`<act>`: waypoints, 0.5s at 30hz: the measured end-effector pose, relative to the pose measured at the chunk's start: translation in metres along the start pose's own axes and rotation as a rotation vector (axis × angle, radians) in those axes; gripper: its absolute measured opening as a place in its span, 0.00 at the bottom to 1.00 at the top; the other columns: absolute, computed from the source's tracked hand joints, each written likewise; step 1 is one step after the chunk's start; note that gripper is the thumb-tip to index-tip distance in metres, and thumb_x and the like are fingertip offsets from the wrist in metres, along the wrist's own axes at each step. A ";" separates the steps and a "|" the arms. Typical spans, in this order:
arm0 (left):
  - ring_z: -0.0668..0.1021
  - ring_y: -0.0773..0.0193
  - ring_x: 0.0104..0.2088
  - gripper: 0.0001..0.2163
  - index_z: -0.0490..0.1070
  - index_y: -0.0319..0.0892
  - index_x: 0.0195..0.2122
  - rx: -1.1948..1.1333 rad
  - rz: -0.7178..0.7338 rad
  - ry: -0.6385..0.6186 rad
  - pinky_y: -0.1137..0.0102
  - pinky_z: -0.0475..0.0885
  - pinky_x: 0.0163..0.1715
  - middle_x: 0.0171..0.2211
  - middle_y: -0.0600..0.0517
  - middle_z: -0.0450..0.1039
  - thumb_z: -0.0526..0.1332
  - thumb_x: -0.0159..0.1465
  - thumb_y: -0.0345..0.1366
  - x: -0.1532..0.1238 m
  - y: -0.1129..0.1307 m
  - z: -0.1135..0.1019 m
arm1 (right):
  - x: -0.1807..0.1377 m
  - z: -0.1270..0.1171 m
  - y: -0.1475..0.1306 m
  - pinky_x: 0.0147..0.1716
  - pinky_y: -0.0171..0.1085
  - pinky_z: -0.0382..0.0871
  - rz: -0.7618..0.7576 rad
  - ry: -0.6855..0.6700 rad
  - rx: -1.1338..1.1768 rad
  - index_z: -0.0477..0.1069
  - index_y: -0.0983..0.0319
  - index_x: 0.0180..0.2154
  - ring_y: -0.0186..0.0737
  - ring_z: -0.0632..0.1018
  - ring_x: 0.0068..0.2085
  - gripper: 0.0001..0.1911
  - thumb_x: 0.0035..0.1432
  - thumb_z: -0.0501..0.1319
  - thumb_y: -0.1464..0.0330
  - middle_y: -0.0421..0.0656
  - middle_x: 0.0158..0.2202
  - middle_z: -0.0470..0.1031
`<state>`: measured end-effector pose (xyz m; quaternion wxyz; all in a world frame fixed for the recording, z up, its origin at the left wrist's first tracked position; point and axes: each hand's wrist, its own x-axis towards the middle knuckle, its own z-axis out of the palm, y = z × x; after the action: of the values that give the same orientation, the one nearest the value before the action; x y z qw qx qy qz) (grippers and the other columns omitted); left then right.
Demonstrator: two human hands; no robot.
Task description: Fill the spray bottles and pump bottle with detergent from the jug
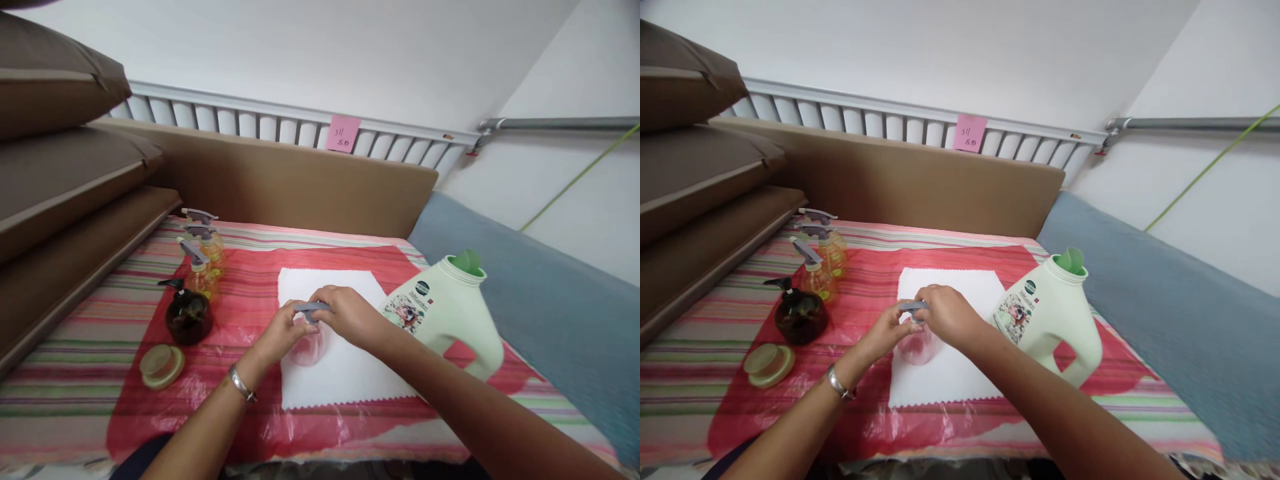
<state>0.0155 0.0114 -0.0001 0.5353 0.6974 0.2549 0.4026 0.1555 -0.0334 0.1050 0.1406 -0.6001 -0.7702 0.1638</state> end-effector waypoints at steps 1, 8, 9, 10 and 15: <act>0.73 0.59 0.41 0.11 0.73 0.40 0.37 0.000 -0.001 0.004 0.65 0.65 0.45 0.36 0.50 0.74 0.65 0.52 0.34 -0.001 -0.001 0.000 | 0.000 0.000 0.000 0.36 0.32 0.62 0.006 0.000 -0.005 0.73 0.61 0.34 0.38 0.74 0.36 0.09 0.50 0.57 0.72 0.43 0.35 0.76; 0.71 0.54 0.48 0.24 0.65 0.41 0.49 0.013 -0.055 0.015 0.61 0.63 0.50 0.47 0.47 0.71 0.65 0.50 0.31 -0.012 -0.018 0.008 | -0.006 -0.006 -0.008 0.35 0.33 0.62 0.080 -0.016 -0.062 0.73 0.59 0.36 0.38 0.75 0.38 0.10 0.52 0.56 0.69 0.42 0.37 0.77; 0.71 0.53 0.49 0.25 0.64 0.40 0.50 0.017 -0.055 0.007 0.60 0.63 0.50 0.47 0.46 0.70 0.65 0.49 0.31 -0.013 -0.021 0.009 | -0.007 -0.007 -0.010 0.35 0.33 0.62 0.097 -0.023 -0.065 0.73 0.59 0.36 0.39 0.75 0.38 0.10 0.52 0.56 0.69 0.42 0.37 0.77; 0.70 0.52 0.49 0.26 0.64 0.40 0.50 0.017 -0.051 -0.002 0.59 0.62 0.51 0.48 0.46 0.70 0.65 0.49 0.32 -0.014 -0.022 0.010 | -0.007 -0.008 -0.011 0.34 0.34 0.62 0.113 -0.031 -0.066 0.73 0.59 0.36 0.40 0.75 0.38 0.11 0.51 0.56 0.69 0.42 0.37 0.77; 0.67 0.51 0.54 0.26 0.62 0.39 0.51 0.022 -0.068 0.003 0.58 0.59 0.55 0.52 0.43 0.67 0.65 0.51 0.37 -0.016 -0.017 0.003 | 0.000 -0.019 -0.017 0.27 0.33 0.62 0.212 -0.076 -0.001 0.74 0.57 0.33 0.39 0.76 0.31 0.09 0.46 0.59 0.70 0.40 0.31 0.78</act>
<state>0.0104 0.0026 -0.0215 0.5408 0.6935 0.2835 0.3823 0.1485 -0.0357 0.1290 0.0931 -0.6716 -0.7073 0.2000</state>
